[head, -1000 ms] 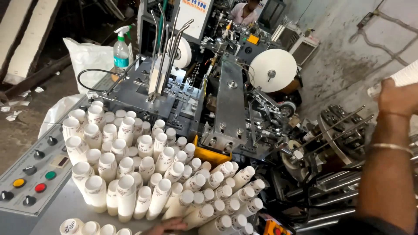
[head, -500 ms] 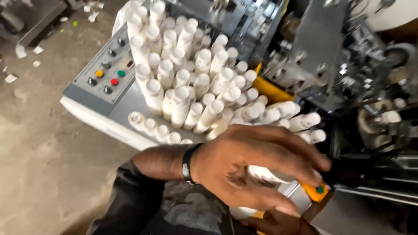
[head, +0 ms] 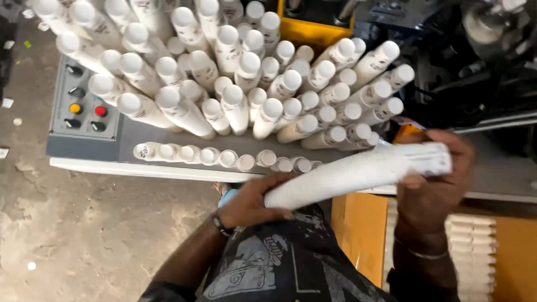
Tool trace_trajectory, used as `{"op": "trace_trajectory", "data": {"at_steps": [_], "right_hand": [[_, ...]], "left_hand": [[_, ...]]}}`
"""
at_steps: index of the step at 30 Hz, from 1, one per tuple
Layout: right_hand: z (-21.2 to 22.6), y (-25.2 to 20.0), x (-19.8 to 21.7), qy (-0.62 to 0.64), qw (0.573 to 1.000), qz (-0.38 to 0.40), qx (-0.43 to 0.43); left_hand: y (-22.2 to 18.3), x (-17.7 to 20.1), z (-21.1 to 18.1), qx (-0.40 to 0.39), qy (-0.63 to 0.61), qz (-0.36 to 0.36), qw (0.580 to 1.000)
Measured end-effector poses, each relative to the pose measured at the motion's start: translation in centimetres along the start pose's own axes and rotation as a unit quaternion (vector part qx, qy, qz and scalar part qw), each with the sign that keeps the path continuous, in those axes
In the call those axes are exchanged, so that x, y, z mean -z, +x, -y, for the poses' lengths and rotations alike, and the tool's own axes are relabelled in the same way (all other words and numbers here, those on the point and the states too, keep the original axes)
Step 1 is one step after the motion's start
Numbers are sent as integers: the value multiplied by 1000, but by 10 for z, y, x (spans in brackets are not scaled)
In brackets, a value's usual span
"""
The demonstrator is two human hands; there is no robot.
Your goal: The person collects stacks of printed paper cups from the output of a cup-making machine, aligns the stacks, and places them into a cardboard box. They also handle a plastic bag and arrange cup stacks in the box.
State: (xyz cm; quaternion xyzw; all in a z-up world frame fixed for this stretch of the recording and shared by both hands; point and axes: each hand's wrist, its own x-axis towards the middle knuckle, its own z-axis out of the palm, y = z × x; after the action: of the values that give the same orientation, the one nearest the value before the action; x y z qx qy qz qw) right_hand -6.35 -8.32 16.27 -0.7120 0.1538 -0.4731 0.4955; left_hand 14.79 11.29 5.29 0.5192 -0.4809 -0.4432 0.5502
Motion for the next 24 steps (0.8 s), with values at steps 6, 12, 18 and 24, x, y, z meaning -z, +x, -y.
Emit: {"op": "trace_trajectory", "data": {"at_steps": [6,12,18,24], "right_hand": [[-17,-19,-12,105,975,102,-165],[-9,-17,-15,237,938,115,-227],[-4,-17,-7,253,919,117,-278],[9,-50,-6,294,911,150,-248]], "left_hand": [[23,-43,6,18,-54,139,989],[45,-52,-16,-54,-110,88,989],[40,-64,-11,-56,-158,95,981],[9,-68,2,-25,-112,153,982]]}}
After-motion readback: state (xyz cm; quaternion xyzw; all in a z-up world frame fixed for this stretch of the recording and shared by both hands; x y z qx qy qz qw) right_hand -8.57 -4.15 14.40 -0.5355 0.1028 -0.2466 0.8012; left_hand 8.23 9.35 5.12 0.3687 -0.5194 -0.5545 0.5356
